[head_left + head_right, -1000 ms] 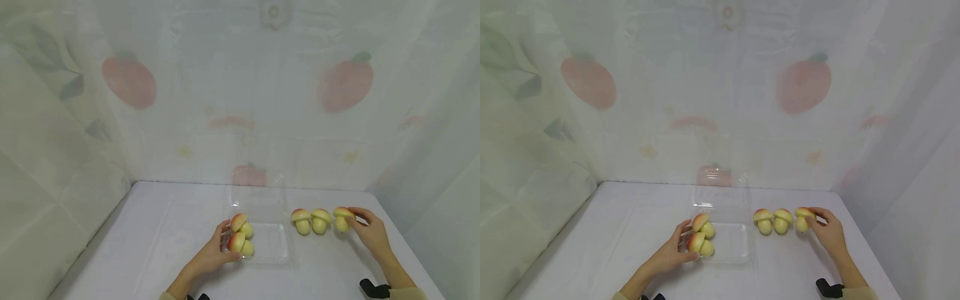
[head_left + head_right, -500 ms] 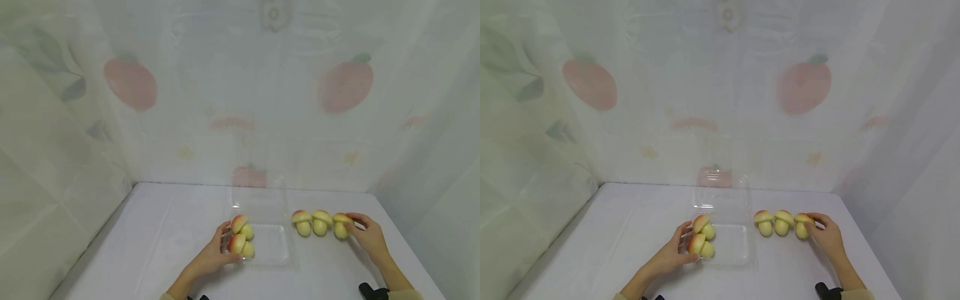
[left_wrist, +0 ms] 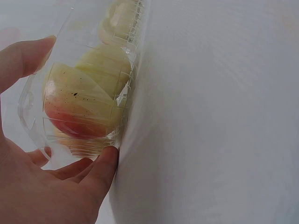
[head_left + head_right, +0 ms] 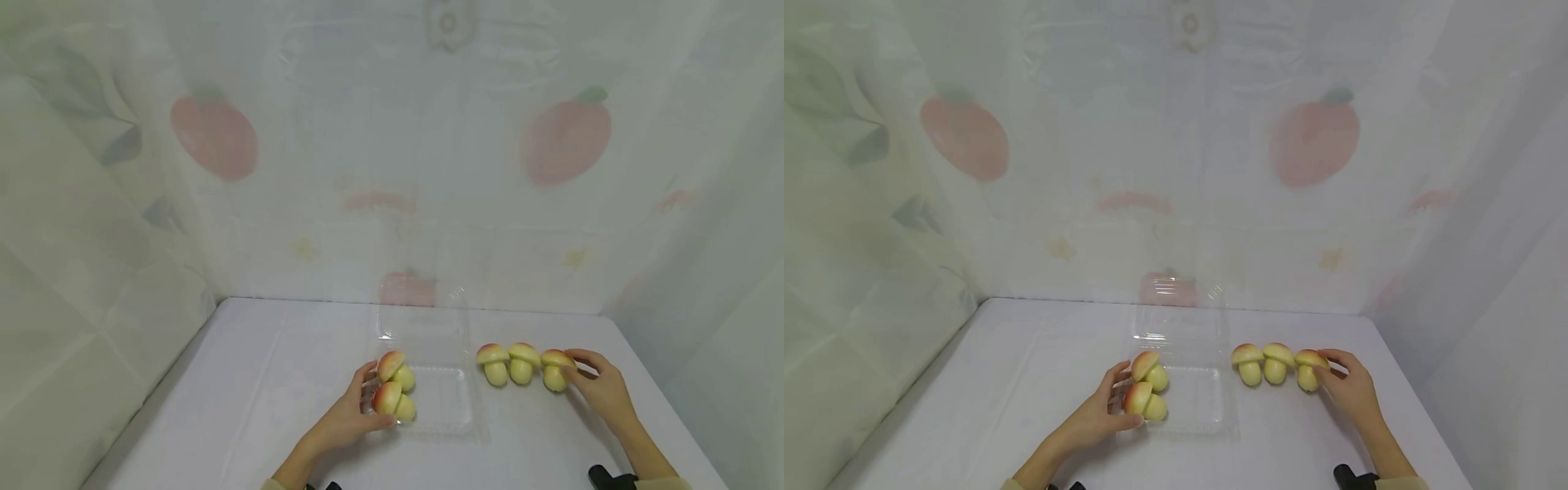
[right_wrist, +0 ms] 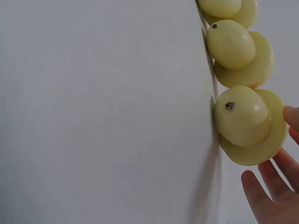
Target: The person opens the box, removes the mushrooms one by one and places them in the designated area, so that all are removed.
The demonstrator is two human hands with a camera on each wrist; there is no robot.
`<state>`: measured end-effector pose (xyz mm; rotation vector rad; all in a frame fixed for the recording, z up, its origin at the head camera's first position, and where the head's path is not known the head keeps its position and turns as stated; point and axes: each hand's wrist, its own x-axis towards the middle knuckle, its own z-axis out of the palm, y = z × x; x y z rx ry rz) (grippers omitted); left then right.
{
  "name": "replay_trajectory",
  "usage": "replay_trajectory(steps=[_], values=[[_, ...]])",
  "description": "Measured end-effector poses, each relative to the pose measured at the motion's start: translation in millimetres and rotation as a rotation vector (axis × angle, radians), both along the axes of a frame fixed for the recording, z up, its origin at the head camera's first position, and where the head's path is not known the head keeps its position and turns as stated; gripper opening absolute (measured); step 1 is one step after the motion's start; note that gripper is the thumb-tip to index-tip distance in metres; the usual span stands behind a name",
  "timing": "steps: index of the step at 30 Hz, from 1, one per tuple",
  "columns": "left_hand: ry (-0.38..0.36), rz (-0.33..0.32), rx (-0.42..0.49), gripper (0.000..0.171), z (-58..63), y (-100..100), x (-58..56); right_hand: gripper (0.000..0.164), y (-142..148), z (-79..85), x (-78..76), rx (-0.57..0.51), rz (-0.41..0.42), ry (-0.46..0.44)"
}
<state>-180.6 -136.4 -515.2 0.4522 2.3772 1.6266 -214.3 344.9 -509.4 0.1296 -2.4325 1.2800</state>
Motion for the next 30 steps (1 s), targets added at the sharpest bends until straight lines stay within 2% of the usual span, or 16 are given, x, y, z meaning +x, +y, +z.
replay_trajectory(steps=[7,18,25,30], values=[[-0.009,0.000,-0.005,0.104,-0.8,-0.9,-0.6,0.034,-1.2,6.7,3.4,0.046,-0.009,0.050],[-0.017,0.002,0.002,0.105,-0.8,0.2,-0.5,0.031,-13.4,33.2,12.1,0.066,-0.016,0.104],[-0.015,0.002,-0.006,0.105,-0.2,0.0,-0.2,0.030,-28.8,54.1,20.0,0.036,0.043,0.194],[-0.008,0.002,-0.011,0.105,0.2,-0.4,-0.1,0.031,-38.4,67.3,25.3,0.010,0.081,0.193]])
